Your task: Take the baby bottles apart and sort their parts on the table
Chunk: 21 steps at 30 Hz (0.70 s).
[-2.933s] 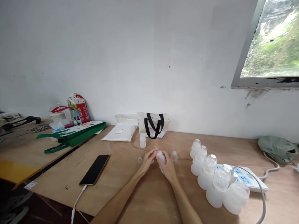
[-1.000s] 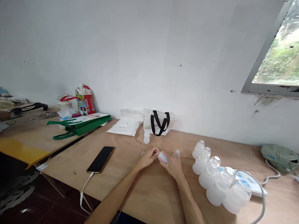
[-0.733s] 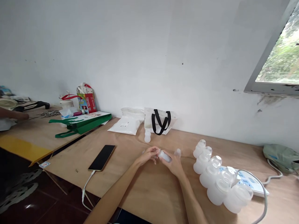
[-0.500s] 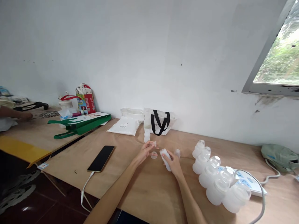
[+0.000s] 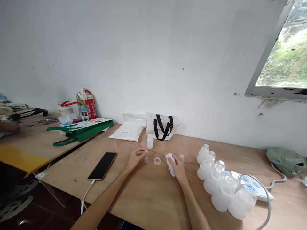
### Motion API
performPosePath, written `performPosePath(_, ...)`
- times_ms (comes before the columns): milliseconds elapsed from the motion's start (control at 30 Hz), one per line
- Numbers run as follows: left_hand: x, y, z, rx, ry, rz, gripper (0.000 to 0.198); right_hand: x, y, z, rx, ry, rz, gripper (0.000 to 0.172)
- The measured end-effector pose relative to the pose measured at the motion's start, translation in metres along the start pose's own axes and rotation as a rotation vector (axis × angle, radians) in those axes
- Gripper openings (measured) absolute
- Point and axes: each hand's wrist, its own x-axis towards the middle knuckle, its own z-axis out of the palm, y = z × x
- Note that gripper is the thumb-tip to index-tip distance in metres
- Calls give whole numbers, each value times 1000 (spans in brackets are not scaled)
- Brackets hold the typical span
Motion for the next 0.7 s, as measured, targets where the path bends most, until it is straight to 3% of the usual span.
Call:
performPosePath(367, -8, -19, -1, 151, -131, -43, 39, -2, -3, -1, -25, -7, -22, 57)
performPosePath(567, -13, -14, -8, 248, -142, -23, 35, -2, -3, -1, -96, -12, -41, 59)
performPosePath(700, -15, -5, -10, 290, -99, 35, 42, -5, -4, 2, -212, -12, -78, 57)
